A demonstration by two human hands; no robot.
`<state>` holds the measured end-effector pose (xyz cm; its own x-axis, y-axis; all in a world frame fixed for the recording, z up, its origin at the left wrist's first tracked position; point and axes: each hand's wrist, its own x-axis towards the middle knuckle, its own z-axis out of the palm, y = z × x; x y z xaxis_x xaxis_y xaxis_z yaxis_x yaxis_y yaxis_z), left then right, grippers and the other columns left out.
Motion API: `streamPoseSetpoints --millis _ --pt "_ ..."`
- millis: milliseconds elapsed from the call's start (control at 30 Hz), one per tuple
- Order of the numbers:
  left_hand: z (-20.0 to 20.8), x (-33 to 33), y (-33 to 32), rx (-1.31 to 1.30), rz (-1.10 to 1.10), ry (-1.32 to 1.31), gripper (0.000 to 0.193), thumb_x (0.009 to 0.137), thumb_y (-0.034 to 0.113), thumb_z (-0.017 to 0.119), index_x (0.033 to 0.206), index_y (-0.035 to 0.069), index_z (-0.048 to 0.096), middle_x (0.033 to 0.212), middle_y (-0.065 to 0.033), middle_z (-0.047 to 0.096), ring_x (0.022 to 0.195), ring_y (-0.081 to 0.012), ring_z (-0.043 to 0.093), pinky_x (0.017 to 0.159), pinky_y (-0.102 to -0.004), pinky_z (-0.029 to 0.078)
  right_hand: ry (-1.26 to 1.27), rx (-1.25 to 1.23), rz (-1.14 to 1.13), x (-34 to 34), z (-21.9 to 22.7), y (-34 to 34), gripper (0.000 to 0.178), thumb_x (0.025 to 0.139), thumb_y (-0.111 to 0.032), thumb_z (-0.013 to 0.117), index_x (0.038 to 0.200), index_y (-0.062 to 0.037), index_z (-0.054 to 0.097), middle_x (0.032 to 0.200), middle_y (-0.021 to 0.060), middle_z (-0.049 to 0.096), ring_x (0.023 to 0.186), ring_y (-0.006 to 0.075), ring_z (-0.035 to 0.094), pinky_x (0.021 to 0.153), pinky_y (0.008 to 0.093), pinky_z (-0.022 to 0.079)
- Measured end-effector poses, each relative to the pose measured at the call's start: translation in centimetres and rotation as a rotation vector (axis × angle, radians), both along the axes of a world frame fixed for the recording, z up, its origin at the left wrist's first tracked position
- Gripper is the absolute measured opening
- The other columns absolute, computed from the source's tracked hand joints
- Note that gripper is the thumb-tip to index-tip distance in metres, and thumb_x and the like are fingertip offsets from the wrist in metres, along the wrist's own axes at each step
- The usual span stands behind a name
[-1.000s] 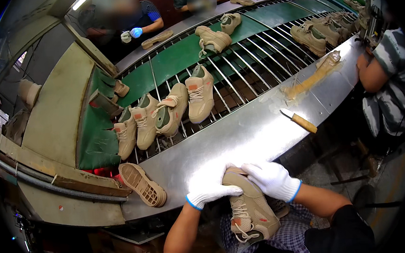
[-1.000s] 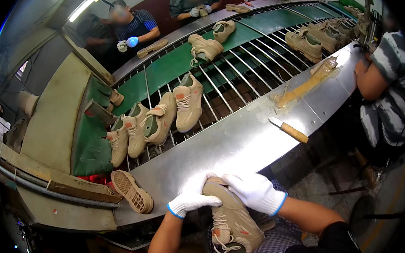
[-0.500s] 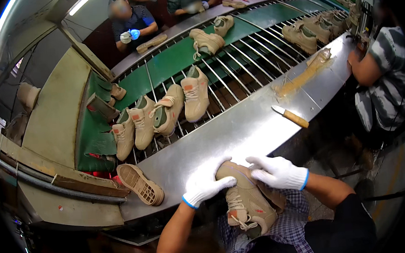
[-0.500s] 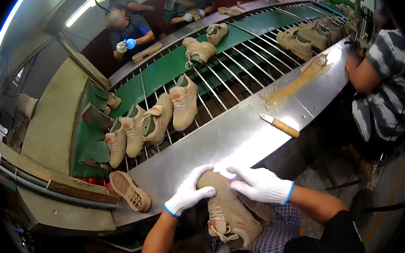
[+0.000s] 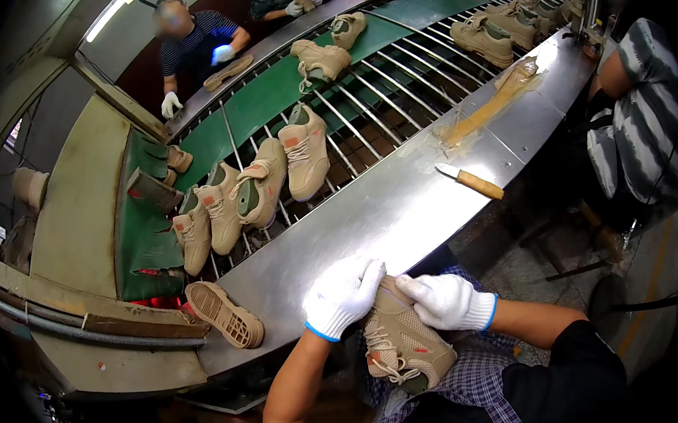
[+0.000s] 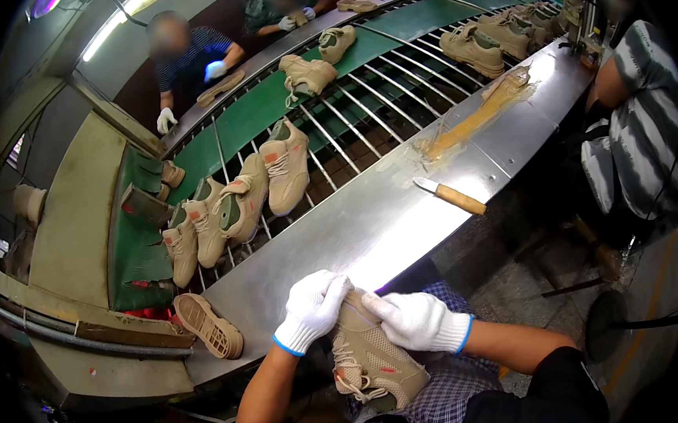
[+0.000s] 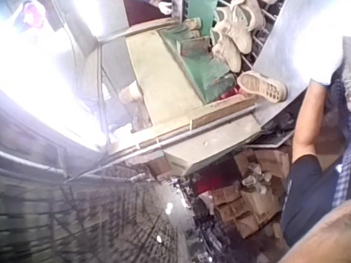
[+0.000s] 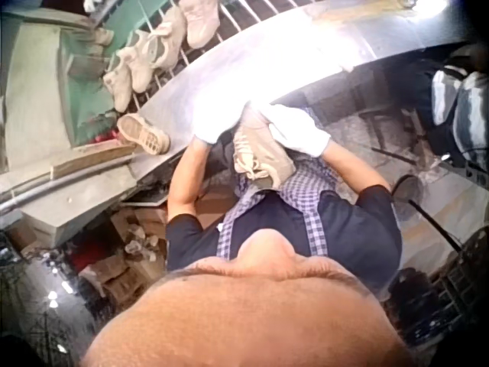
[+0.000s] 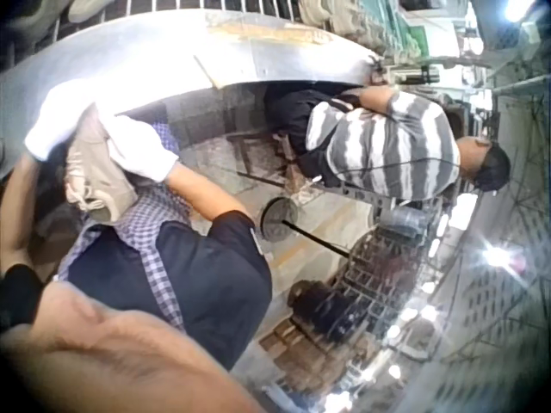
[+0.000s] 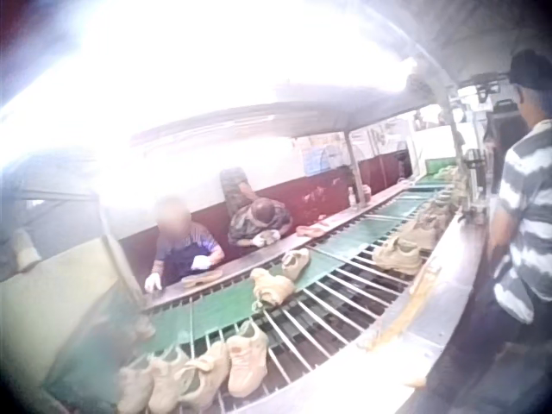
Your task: The person applies adhesive to shoe outsoles using a brush, then presses the soles onto the shoe uppers at a conveyor-belt workstation. The person retrieves soles from the conveyor, brushes glue onto the bottom edges, aligns the sole with the shoe body, and presses it firmly by hand to secure the bond.
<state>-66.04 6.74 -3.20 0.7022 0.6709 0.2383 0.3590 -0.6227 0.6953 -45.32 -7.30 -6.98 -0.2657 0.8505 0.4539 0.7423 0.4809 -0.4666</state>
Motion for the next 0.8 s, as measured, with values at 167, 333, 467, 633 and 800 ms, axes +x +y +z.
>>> streamPoseSetpoints --millis 167,333,467,633,800 --pt "0.0 -0.5 -0.1 -0.015 0.042 -0.040 0.027 0.105 0.021 0.063 0.091 0.003 0.078 0.082 -0.0178 0.071 0.079 -0.0380 0.070 0.073 -0.0436 0.056 0.217 -0.156 0.067 1.7 -2.5 2.9 0.056 0.093 -0.014 0.061 0.147 0.0003 0.056 0.093 0.0219 0.072 0.073 0.0373 0.074 0.067 0.0456 0.063" --pt "-0.3 0.2 0.0 0.037 0.104 0.158 0.034 0.107 0.029 0.060 0.087 0.005 0.075 0.082 -0.0189 0.069 0.079 -0.0388 0.069 0.070 -0.0452 0.054 0.126 -0.322 0.133 1.1 2.2 1.6 0.064 0.090 -0.020 0.067 0.150 0.0003 0.053 0.089 0.0199 0.071 0.072 0.0370 0.073 0.066 0.0446 0.062" --pt "0.0 0.4 -0.4 0.057 0.123 0.148 0.034 0.107 0.028 0.061 0.086 0.005 0.075 0.081 -0.0182 0.070 0.078 -0.0387 0.070 0.070 -0.0451 0.054 0.021 -0.375 0.228 1.6 3.5 2.0 0.065 0.091 -0.020 0.068 0.151 0.0007 0.050 0.087 0.0166 0.069 0.072 0.0343 0.072 0.064 0.0437 0.060" --pt "-0.1 0.8 -0.6 0.032 0.163 0.032 0.035 0.106 0.027 0.062 0.084 0.002 0.074 0.078 -0.0165 0.070 0.077 -0.0348 0.072 0.072 -0.0420 0.057 -0.018 -0.312 0.294 1.9 4.0 -0.2 0.068 0.096 -0.025 0.070 0.154 0.0026 0.047 0.109 0.0208 0.068 0.085 0.0344 0.073 0.069 0.0424 0.061" --pt "-3.9 -0.2 -1.6 -0.596 0.518 -0.607 0.048 0.113 0.037 0.052 0.102 -0.003 0.076 0.090 -0.0146 0.076 0.084 -0.0255 0.073 0.081 -0.0370 0.058 -0.009 -0.407 0.210 1.3 3.8 -2.5 0.085 0.100 -0.050 0.070 0.162 -0.0025 0.039 0.137 0.0285 0.060 0.106 0.0437 0.073 0.087 0.0451 0.063"
